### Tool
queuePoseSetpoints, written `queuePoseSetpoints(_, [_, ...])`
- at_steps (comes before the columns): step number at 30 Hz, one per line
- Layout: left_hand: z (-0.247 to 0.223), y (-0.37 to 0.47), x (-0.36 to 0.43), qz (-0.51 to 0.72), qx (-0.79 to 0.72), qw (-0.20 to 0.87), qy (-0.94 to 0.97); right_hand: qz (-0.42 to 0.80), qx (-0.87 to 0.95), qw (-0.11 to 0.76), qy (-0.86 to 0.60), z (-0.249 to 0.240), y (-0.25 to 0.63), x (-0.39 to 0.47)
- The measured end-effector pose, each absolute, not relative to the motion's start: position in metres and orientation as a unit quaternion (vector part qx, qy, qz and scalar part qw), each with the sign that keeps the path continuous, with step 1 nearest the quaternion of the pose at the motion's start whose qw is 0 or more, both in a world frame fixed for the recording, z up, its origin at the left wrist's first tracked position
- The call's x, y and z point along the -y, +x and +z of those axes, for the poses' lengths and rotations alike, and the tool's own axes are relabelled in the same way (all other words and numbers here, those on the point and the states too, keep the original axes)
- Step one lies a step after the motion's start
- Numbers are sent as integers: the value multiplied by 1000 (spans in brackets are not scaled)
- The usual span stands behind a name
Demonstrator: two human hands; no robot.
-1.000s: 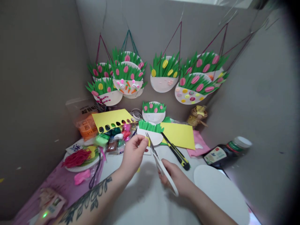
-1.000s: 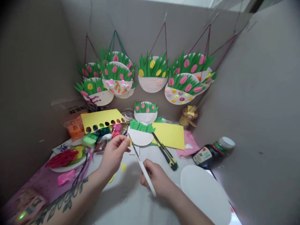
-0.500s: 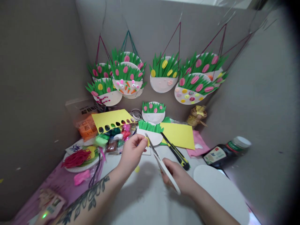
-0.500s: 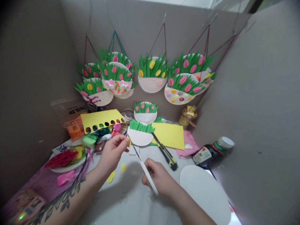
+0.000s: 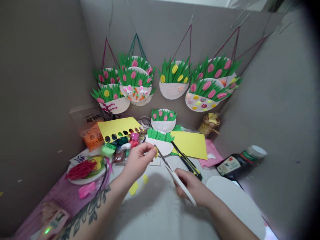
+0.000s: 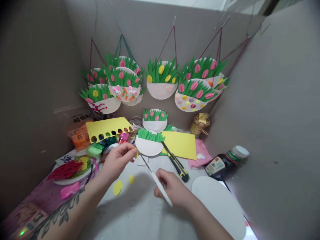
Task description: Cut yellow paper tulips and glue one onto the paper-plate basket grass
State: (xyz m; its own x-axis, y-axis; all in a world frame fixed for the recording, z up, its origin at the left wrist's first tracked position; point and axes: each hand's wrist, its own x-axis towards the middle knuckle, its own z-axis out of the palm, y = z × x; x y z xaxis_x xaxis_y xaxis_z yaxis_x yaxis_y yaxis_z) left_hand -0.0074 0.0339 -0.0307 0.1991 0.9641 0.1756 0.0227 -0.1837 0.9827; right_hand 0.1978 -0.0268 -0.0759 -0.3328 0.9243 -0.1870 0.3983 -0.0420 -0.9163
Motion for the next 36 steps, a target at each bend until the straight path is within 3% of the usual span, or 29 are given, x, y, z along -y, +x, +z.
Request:
queuePoseSetpoints(27, [-15, -33, -42, 315, -427, 482, 697, 493, 663, 199, -527, -69, 211, 23])
queuePoseSetpoints(36, [-17, -30, -40, 333, -421, 478, 695, 517, 656, 221, -503, -77, 206, 26])
